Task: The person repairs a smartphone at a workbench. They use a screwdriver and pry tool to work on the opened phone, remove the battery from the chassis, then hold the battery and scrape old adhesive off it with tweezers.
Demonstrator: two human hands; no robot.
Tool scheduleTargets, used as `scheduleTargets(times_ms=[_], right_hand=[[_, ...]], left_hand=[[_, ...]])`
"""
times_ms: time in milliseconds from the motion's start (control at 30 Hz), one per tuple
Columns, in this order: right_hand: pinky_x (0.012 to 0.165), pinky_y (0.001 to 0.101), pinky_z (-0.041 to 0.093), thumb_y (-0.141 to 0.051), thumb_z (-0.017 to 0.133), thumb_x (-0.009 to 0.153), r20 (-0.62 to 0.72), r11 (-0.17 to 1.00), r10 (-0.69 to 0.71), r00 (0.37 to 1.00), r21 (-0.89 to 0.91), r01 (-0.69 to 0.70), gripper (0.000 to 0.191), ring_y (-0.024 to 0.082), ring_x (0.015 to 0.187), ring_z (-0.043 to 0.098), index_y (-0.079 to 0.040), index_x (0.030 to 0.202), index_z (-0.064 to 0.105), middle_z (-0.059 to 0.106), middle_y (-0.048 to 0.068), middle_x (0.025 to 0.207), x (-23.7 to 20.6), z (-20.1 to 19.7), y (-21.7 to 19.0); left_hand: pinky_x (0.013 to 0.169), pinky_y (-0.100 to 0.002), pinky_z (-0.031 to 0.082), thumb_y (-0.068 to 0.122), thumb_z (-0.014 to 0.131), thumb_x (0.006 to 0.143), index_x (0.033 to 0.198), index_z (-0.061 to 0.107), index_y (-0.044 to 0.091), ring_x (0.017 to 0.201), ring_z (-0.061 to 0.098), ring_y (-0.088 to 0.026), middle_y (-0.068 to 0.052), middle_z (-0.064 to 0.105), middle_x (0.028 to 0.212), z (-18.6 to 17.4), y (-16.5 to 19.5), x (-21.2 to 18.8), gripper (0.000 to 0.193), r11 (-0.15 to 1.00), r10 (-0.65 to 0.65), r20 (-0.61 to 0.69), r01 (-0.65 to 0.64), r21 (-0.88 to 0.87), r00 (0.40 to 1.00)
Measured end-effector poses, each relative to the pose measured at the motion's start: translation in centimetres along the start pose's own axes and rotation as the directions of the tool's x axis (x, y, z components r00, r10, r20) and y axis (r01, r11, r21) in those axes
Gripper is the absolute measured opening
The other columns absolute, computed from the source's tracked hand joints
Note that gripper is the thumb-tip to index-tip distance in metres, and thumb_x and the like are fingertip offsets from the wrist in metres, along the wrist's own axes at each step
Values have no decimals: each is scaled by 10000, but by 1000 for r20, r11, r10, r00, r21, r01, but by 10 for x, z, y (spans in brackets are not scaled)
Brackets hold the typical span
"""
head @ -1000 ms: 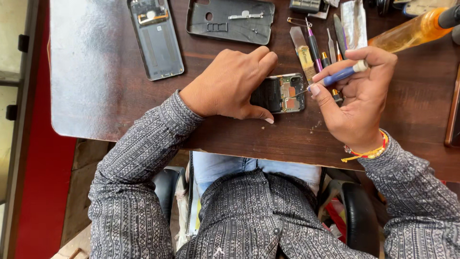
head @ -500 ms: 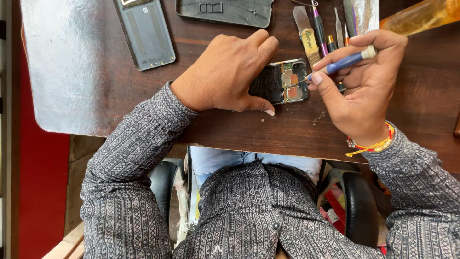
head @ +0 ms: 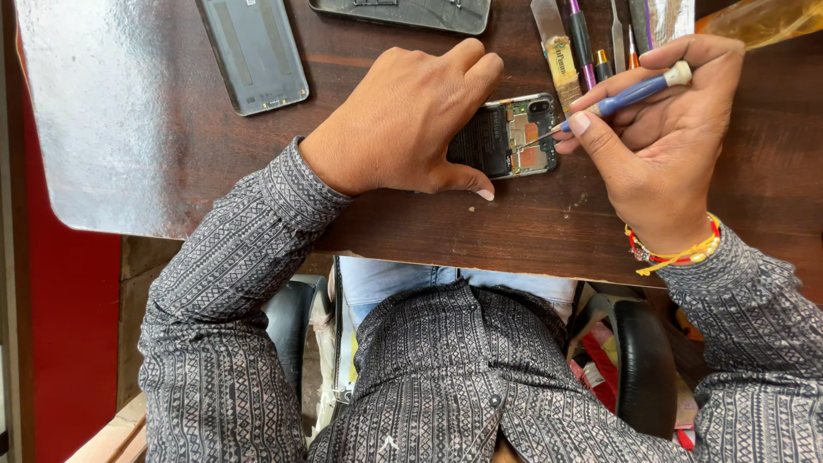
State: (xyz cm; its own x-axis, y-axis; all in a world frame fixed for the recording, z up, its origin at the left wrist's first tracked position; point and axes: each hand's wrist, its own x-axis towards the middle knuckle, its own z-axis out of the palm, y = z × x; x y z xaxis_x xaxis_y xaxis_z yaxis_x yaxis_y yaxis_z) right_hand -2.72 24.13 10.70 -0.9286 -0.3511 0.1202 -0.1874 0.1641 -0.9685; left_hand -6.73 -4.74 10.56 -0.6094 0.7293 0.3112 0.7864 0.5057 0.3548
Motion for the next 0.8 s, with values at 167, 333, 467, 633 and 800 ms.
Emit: scheduleTargets(times_ms=[167, 333, 467, 633, 800], right_hand=[[915, 351, 692, 187, 583, 1164, 26, 997, -35, 999, -69, 37, 462, 224, 972, 698, -52, 1317, 218, 603, 197, 1105, 2, -1, 1], [902, 346, 690, 181, 584, 1160, 30, 996, -36, 999, -76, 38, 460, 223, 972, 706, -54, 1305, 216, 607, 198, 1107, 3, -2, 2], [901, 344, 688, 177, 588, 1170, 34, 998, -36, 999, -59, 38, 456, 216, 953, 687, -56, 1308, 222, 600, 193, 1093, 3, -3, 4], [903, 340, 684, 173, 589, 1183, 39, 998, -38, 999, -47, 40, 450, 210, 952, 681, -59, 1309, 224, 601, 193, 1099, 3, -4, 9], [902, 340, 681, 166, 585, 1174, 30, 999, -28, 999, -25, 29, 446, 208, 942, 678, -61, 1312, 227, 600, 192, 1100, 1, -4, 11]], left_hand=[[671, -410, 517, 755, 903, 676, 1220, 512, -66, 844, 663, -316, -165, 557, 1057, 4, -2, 0, 1060, 1000, 10, -17, -9, 5, 1000], [670, -407, 517, 751, 908, 685, 1221, 514, -62, 846, 662, -313, -161, 558, 1058, 5, -4, -1, 1050, 1000, 11, -12, -11, 12, 1000], [674, -407, 519, 752, 911, 679, 1209, 518, -59, 847, 662, -311, -159, 558, 1051, 6, -3, -1, 1045, 1000, -1, -4, 2, 20, 1000], [669, -400, 518, 747, 916, 684, 1216, 517, -70, 842, 661, -305, -160, 560, 1046, 7, -4, -1, 1054, 1000, 5, -19, -5, 7, 1000], [664, -401, 517, 767, 910, 677, 1207, 519, -65, 842, 663, -303, -158, 562, 1049, 8, -4, -1, 1061, 1000, -3, -13, 3, 22, 1000]])
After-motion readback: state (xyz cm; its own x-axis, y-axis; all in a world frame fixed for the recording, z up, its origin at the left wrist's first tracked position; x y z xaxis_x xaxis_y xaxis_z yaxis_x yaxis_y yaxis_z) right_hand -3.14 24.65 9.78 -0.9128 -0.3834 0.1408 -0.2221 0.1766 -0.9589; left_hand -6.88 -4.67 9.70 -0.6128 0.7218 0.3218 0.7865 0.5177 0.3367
